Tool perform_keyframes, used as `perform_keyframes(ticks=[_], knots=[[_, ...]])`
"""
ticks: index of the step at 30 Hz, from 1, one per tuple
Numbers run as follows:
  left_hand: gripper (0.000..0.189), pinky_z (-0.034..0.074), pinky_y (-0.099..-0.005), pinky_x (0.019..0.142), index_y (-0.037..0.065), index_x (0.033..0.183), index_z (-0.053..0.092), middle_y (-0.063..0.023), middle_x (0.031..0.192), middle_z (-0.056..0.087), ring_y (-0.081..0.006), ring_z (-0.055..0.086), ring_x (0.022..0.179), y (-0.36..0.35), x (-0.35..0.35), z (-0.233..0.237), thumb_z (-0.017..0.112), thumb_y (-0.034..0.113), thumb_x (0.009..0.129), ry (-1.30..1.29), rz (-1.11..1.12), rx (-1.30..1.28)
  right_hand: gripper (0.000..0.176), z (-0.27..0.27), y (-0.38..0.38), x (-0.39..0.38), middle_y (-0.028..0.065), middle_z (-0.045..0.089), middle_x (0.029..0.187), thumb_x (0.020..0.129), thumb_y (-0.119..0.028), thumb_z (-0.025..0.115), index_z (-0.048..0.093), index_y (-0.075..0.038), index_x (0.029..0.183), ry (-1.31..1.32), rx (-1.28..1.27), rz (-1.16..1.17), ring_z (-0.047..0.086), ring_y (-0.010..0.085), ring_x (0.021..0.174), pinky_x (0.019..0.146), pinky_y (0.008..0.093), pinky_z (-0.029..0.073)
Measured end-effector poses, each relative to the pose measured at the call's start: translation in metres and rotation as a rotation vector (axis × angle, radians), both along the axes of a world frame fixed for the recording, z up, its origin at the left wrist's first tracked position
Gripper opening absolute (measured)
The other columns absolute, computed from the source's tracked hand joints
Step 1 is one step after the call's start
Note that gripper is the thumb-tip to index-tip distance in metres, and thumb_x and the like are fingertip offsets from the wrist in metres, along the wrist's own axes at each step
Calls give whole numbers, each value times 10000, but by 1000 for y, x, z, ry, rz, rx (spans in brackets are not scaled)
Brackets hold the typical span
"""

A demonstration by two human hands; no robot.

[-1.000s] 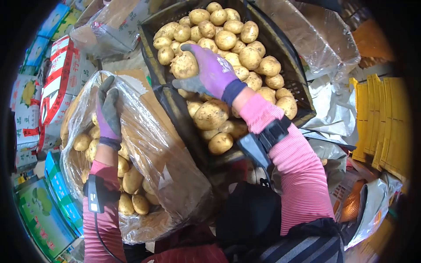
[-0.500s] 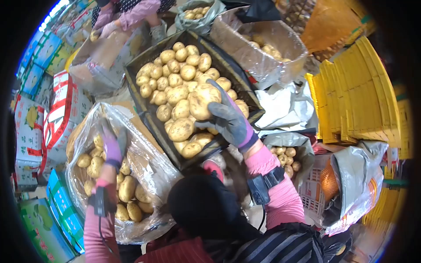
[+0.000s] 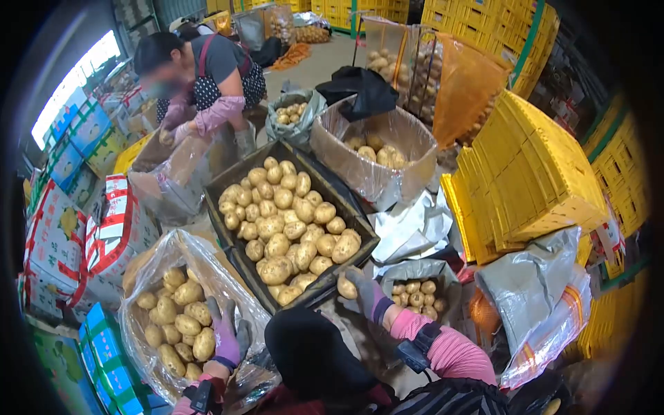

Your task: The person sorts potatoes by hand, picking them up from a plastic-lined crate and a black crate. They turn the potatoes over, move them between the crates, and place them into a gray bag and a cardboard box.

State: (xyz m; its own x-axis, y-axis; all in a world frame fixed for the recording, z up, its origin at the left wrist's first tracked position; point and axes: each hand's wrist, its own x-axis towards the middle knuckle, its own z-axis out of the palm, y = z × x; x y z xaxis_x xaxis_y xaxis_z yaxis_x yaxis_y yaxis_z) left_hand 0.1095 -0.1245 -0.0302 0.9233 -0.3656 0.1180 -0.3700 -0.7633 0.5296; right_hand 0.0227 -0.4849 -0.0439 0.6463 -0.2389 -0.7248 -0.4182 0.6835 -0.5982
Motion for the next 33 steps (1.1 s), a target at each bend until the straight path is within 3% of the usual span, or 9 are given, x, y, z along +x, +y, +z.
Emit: perform_keyframes(ticks=[3,6,9,15,19,22,28,32,33], knots=[[564,340,-462,1193,10,1418,523,-374,1626,154,-536,261,1485,1,0,-5,628,79,869,6,17,-32,420,-32,-82,58,34,697,1093,990,-445,651,629,-139,1276,-212,-135,-65,687,190,923,784,346,581],[565,337,-455,1198,12,1420,525,-363,1634,148,-526,260,1490,-3,-3,-3,629,76,868,-2,23,-50,475,157,-148,146,77,682,1066,1000,-486,624,625,-83,1251,-945,-224,-236,676,217,926,830,379,559],[577,334,-462,1200,11,1417,529,-376,1627,151,-537,263,1483,-2,-2,2,632,72,853,11,19,-31,542,233,-158,180,99,635,1194,1026,-454,580,502,-83,1413,-880,-232,-165,663,311,1113,915,431,563],[559,309,-468,1212,-12,1393,544,-384,1619,164,-538,252,1487,-1,-1,-4,631,74,848,-7,21,-92,532,125,-53,140,73,661,1199,985,-362,651,540,-51,1402,-613,-743,370,693,200,975,842,341,562],[561,311,-466,1212,-5,1397,544,-386,1618,163,-539,259,1484,-1,2,-10,617,81,848,-8,3,-70,511,132,28,104,73,677,1194,992,-320,648,566,-28,1402,-449,-461,346,680,159,997,822,289,548],[551,354,-483,1182,43,1394,541,-373,1612,191,-546,303,1457,0,0,-4,627,61,850,43,33,-80,468,146,51,120,101,658,1315,1055,-296,584,544,9,1409,-875,-739,385,652,202,1163,962,341,538],[539,308,-482,1215,54,1410,543,-351,1627,182,-506,261,1496,3,-1,-14,614,34,877,-18,28,-182,409,218,95,145,157,627,1334,1070,-331,497,568,-95,1396,-1076,44,-20,652,298,1159,1010,419,519],[527,386,-493,1159,23,1374,566,-368,1607,224,-544,352,1430,5,1,-20,650,59,855,-88,29,-145,386,146,164,146,83,688,1147,1030,-292,604,584,-92,1360,-748,111,220,707,207,985,811,338,584],[519,382,-495,1162,17,1367,567,-369,1608,219,-543,353,1430,6,2,-22,650,62,857,-85,25,-149,401,114,181,139,112,692,1147,1019,-304,601,593,-80,1352,-695,-125,366,699,224,1007,841,350,571]])
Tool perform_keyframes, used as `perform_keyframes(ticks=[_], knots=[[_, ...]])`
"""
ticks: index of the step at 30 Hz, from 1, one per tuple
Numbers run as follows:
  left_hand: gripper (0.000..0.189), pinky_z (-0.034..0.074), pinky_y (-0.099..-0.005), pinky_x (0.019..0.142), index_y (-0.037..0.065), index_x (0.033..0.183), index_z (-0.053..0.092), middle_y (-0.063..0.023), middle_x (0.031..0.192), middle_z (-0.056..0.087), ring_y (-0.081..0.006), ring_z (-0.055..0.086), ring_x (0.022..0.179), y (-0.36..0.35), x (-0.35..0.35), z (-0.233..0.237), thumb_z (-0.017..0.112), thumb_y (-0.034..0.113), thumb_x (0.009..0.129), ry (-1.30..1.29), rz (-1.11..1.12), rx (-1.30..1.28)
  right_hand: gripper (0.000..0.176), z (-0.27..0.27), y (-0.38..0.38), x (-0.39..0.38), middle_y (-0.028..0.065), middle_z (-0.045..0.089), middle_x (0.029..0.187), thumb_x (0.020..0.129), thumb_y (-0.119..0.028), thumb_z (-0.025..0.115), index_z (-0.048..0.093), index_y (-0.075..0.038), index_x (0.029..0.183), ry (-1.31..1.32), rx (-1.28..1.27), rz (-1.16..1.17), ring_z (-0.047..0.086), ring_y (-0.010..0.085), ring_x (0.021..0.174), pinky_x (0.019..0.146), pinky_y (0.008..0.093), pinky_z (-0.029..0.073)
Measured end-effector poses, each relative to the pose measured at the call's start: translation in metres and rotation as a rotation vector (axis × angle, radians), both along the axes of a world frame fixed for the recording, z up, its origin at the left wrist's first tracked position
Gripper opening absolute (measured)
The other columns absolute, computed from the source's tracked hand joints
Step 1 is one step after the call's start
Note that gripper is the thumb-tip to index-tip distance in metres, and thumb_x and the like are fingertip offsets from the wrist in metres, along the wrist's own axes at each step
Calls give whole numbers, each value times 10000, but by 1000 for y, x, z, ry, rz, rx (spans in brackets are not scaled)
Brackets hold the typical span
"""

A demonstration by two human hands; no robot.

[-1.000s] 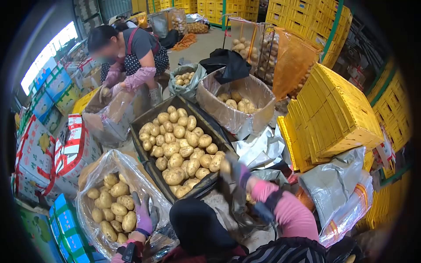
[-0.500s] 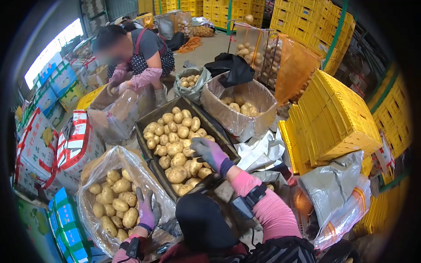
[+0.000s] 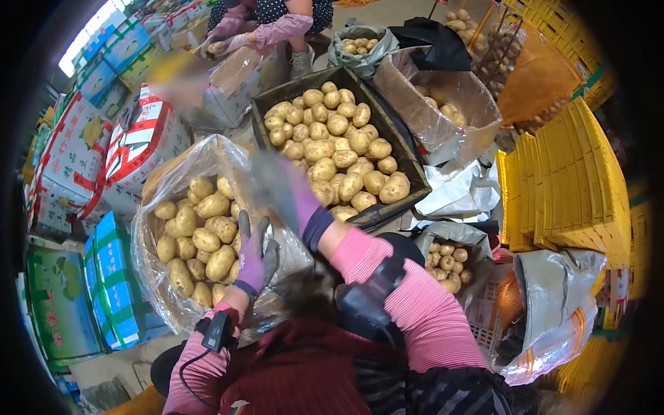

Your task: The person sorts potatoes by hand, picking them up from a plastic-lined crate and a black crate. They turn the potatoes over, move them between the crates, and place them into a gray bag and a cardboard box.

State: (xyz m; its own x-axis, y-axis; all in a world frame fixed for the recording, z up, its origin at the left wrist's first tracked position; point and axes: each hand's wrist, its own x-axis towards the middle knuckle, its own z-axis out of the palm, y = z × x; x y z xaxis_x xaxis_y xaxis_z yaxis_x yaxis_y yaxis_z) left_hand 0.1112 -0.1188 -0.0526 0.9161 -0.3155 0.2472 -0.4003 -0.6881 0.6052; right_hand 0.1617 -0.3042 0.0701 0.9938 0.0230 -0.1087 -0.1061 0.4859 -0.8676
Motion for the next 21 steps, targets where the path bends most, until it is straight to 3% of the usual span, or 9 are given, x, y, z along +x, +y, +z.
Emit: perform_keyframes(ticks=[2,6,8,9,10,11,16,20,21], knots=[[532,359,-492,1178,-5,1381,535,-357,1610,232,-524,362,1435,-1,3,0,652,103,874,-38,-20,6,435,-63,33,-15,169,700,1147,998,-329,594,612,-55,1335,9,-563,117,683,257,1052,901,373,545],[550,336,-483,1194,-15,1414,489,-326,1621,241,-492,359,1450,9,12,2,648,144,913,528,-53,121,416,-65,47,-6,163,720,1142,972,-287,632,616,-84,1335,-245,-574,214,696,290,1046,934,386,538],[535,320,-475,1203,-13,1435,475,-292,1578,361,-446,413,1429,25,7,-20,634,164,956,133,-17,-85,410,-59,45,9,162,725,1099,959,-283,660,631,-86,1317,-165,-581,90,702,291,1012,901,380,547],[514,357,-431,1182,-10,1453,475,-267,1526,460,-378,479,1399,26,9,4,620,168,993,50,-4,-75,372,-60,41,17,65,712,1028,1001,-245,661,628,-42,1310,-176,-661,6,648,138,913,814,300,548],[498,388,-405,1154,-4,1450,492,-251,1478,518,-339,518,1364,32,13,1,619,166,1000,217,142,-296,337,-57,38,24,32,692,1015,1006,-230,657,648,-54,1293,-102,-474,-8,606,82,874,780,256,527],[481,419,-379,1127,1,1447,510,-235,1430,576,-299,557,1328,41,20,-4,619,163,1007,370,280,-524,345,-42,35,26,102,725,1070,1002,-253,642,655,-33,1267,-70,-472,-44,655,147,951,861,308,539],[378,475,-344,1059,18,1361,595,-197,1303,664,-283,632,1203,159,75,-38,576,72,988,155,569,-261,340,-36,30,30,75,713,1097,1000,-190,653,644,13,1273,2,-366,6,649,114,955,858,261,533],[587,432,-433,1118,62,1420,551,-204,1416,591,-369,551,1320,199,90,-38,548,-64,846,103,392,157,358,-41,37,31,61,691,1184,1006,-175,651,632,10,1311,-117,-482,17,659,121,1010,898,258,544],[642,384,-487,1138,138,1474,492,-152,1493,517,-391,466,1383,200,89,-40,611,36,851,21,145,601,358,-44,39,33,61,691,1184,1006,-175,651,632,10,1311,-112,-481,17,659,121,1010,898,258,544]])
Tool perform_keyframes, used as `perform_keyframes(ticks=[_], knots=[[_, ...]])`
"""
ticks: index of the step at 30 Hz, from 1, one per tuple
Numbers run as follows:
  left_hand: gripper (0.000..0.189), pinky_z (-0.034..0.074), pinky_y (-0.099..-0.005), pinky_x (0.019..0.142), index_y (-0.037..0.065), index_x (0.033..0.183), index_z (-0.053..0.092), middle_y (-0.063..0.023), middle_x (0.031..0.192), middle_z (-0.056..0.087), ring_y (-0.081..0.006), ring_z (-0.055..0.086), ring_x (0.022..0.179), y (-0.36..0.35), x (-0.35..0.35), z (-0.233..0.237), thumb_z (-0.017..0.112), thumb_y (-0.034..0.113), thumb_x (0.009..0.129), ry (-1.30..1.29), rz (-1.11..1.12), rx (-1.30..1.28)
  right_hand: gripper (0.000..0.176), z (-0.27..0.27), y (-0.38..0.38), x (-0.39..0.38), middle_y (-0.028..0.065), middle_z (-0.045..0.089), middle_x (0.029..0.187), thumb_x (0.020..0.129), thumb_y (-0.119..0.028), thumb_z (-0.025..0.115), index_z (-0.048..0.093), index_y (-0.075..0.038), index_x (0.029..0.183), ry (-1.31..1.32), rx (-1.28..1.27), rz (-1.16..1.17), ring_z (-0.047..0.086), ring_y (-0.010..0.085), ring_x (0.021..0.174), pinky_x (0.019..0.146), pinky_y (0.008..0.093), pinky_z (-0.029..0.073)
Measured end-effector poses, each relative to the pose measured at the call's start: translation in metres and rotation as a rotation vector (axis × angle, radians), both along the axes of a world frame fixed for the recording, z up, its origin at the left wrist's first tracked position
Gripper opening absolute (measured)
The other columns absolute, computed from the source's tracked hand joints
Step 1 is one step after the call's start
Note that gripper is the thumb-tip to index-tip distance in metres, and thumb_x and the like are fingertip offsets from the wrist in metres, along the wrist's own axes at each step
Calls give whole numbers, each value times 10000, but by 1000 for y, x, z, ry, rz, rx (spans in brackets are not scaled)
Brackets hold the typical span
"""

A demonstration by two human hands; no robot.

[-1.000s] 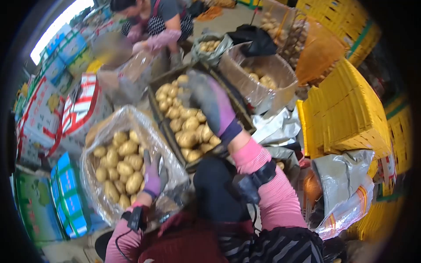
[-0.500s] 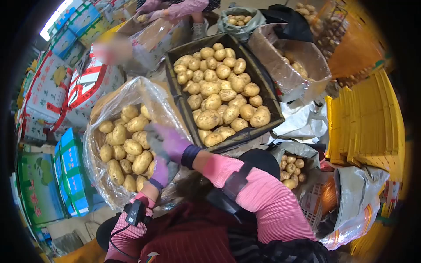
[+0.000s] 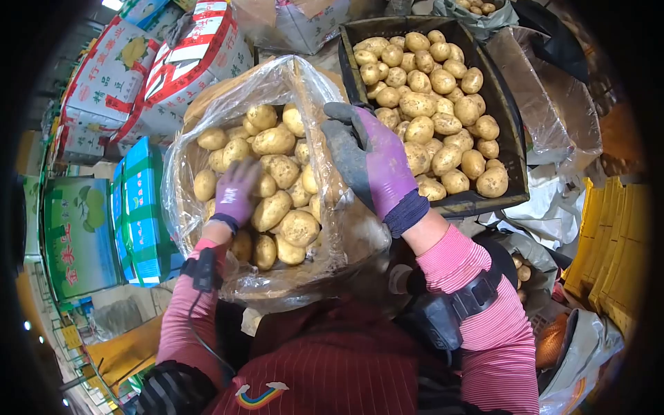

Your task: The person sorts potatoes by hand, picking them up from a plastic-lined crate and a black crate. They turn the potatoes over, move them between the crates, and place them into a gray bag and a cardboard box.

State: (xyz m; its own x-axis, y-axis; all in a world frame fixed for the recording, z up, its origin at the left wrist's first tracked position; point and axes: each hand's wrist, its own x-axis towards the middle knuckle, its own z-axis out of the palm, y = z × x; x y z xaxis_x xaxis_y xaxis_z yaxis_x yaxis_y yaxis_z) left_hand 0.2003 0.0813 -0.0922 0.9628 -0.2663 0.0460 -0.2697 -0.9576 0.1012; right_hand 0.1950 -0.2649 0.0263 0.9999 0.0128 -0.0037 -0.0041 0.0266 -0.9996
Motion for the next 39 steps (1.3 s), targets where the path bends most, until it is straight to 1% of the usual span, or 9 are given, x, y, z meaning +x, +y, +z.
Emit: perform_keyframes(ticks=[2,9,12,14,20,21,26,29,39], knots=[[684,318,-541,1163,206,1505,463,-112,1549,462,-393,384,1447,-6,2,-6,650,120,852,18,-307,476,313,-6,7,2,93,717,1102,985,-152,645,657,18,1248,-65,30,-42,650,124,982,892,281,523],[701,381,-478,1109,97,1391,524,-162,1419,553,-362,502,1330,-11,17,-1,765,225,745,158,-222,284,330,-12,4,5,97,717,1068,979,-166,636,653,9,1259,-115,23,-36,652,129,955,880,289,527],[635,525,-399,973,41,1346,518,-120,1244,650,-293,652,1131,-20,0,20,807,255,823,560,398,-843,342,-11,0,-1,101,719,1054,974,-175,642,652,5,1266,-49,26,-8,656,129,941,864,292,532],[590,557,-396,992,24,1453,456,-157,1296,644,-243,674,1138,-39,-19,54,687,228,951,788,360,-1657,362,-8,-2,-5,115,726,1052,964,-195,645,654,-2,1270,4,-148,86,659,130,913,838,288,536],[647,508,-489,1072,41,1493,431,-225,1496,495,-355,535,1351,-89,-46,96,464,509,1046,1126,204,-2245,617,21,-8,-24,240,612,1373,918,-270,663,508,-16,1458,71,-232,557,620,320,1240,1059,385,479],[664,517,-467,1062,41,1491,436,-218,1477,515,-350,540,1347,-95,-44,92,414,542,1057,1089,247,-2169,769,13,-7,-25,272,516,1479,902,-322,687,383,-24,1543,-28,-251,636,503,379,1384,1145,418,411],[608,592,-400,901,27,1479,434,-224,1357,598,-357,659,1167,-130,-48,110,438,488,1082,1098,300,-2103,839,-8,-6,-31,244,567,1411,908,-354,719,322,-22,1569,-141,-164,434,572,327,1300,1069,382,479],[616,587,-386,906,23,1504,397,-229,1359,596,-368,653,1187,-139,-51,117,471,463,1079,1017,211,-1912,754,-13,-22,-16,182,624,1276,961,-317,674,333,-17,1563,288,361,268,677,213,1003,782,320,578],[502,533,-370,947,61,1466,496,-121,1356,617,-253,641,1161,-51,-47,50,576,299,1030,595,532,-1520,253,17,-51,22,114,617,1152,993,-246,553,540,-53,1155,194,589,-232,664,200,976,776,307,562]])
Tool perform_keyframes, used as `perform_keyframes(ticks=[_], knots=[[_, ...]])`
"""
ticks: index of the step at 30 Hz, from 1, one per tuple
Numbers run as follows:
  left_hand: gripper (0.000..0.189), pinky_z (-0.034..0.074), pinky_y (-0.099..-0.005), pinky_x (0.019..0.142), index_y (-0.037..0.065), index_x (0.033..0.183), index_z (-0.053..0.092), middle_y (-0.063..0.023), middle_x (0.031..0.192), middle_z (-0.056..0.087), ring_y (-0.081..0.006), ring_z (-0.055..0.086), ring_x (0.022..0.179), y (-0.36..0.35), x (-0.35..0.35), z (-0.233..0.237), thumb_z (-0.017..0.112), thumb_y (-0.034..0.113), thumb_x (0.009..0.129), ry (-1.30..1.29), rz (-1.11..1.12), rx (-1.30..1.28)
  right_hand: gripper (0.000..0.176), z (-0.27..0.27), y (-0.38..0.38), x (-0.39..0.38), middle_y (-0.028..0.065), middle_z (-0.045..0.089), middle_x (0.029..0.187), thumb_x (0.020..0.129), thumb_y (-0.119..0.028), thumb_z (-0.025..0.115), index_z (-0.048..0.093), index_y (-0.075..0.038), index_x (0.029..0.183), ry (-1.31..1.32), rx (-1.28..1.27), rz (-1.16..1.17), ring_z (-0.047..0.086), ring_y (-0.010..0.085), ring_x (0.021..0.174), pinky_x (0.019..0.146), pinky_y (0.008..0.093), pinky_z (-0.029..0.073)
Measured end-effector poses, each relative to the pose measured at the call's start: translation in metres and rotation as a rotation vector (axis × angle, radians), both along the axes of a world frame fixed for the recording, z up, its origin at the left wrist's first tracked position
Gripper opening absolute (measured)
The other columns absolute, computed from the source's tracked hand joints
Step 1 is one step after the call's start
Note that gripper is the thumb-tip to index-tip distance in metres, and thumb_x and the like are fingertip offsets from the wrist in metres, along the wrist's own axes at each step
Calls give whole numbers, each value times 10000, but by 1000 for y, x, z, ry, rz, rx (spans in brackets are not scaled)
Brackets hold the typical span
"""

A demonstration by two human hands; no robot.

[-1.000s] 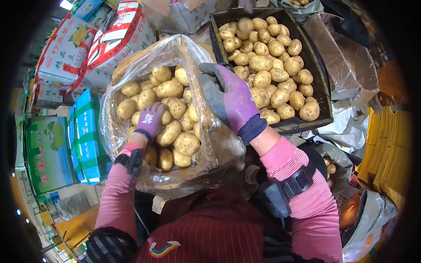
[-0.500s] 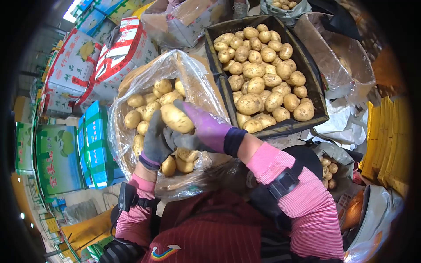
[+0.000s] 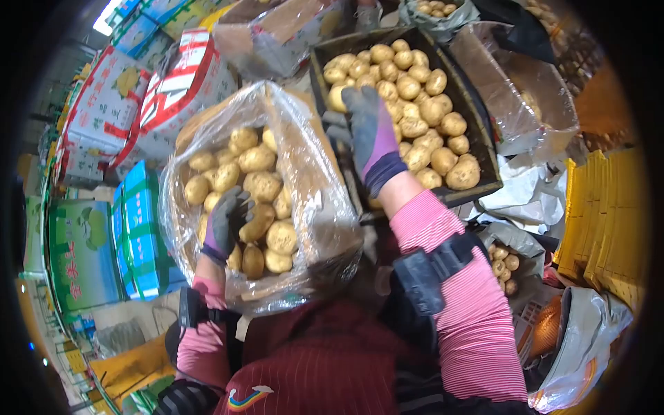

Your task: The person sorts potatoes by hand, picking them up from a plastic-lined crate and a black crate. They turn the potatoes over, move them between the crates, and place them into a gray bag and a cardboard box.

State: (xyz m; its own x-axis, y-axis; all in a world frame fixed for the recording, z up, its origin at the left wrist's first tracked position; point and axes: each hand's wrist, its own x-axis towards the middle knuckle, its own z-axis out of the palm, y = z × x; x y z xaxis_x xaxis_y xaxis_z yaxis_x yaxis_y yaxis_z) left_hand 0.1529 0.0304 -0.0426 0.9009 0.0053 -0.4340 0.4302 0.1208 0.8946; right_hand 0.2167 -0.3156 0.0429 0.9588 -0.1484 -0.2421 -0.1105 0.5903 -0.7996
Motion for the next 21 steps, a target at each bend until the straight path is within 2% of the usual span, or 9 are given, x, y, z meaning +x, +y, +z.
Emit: perform_keyframes(ticks=[1,3,7,10,11,12,15,18,21], knots=[[497,531,-371,947,61,1467,495,-116,1347,623,-251,641,1160,12,0,-5,571,283,1029,23,-11,116,390,-11,-3,1,60,601,1240,1011,-305,599,542,-111,1344,2,-35,67,670,277,1073,911,396,544],[488,538,-353,917,56,1450,517,-100,1325,636,-229,645,1145,29,0,-21,592,270,1018,69,-8,211,441,-11,4,-6,66,631,1248,1012,-312,606,535,-88,1385,46,-144,131,676,249,1057,898,365,548],[386,534,-258,793,33,1343,619,-52,1119,699,-135,646,913,16,9,-43,635,146,974,57,-82,440,503,-5,16,-13,80,661,1254,1010,-317,618,522,-43,1422,47,-246,209,682,215,1042,883,325,548],[465,524,-334,973,52,1396,576,-147,1247,687,-261,664,1108,-2,26,-98,630,163,948,-159,-367,693,517,3,22,-14,86,676,1258,1028,-326,594,522,-2,1424,-45,-387,227,686,181,1036,878,297,547],[498,502,-362,1044,61,1414,562,-185,1296,671,-309,651,1186,-28,33,-86,637,166,933,-190,-440,751,517,0,25,-14,86,676,1258,1028,-326,594,522,-2,1424,-40,-391,229,686,181,1036,878,297,547],[590,447,-413,1118,79,1468,509,-215,1427,585,-372,561,1323,-42,39,-69,646,200,907,-305,-686,1077,513,-2,26,-13,83,677,1251,1030,-328,589,526,-3,1423,-45,-417,252,686,173,1038,881,295,546],[663,475,-489,1037,106,1515,456,-184,1446,562,-387,555,1295,-76,51,-103,641,309,912,-392,-819,1550,486,0,32,-13,73,682,1164,1018,-301,602,560,11,1388,-48,-426,244,674,141,980,841,271,542],[636,514,-484,902,78,1496,475,-186,1237,656,-332,643,1129,-99,75,-147,612,311,920,-237,-752,1631,439,4,38,-16,67,691,1071,1003,-253,623,600,27,1341,-80,-452,216,659,111,918,803,250,540],[654,538,-461,865,50,1472,485,-200,1144,695,-329,686,1056,-103,94,-139,622,367,916,-106,-848,1467,394,7,41,-14,69,703,1039,1001,-209,633,621,35,1310,-99,-490,197,653,104,916,818,250,536]])
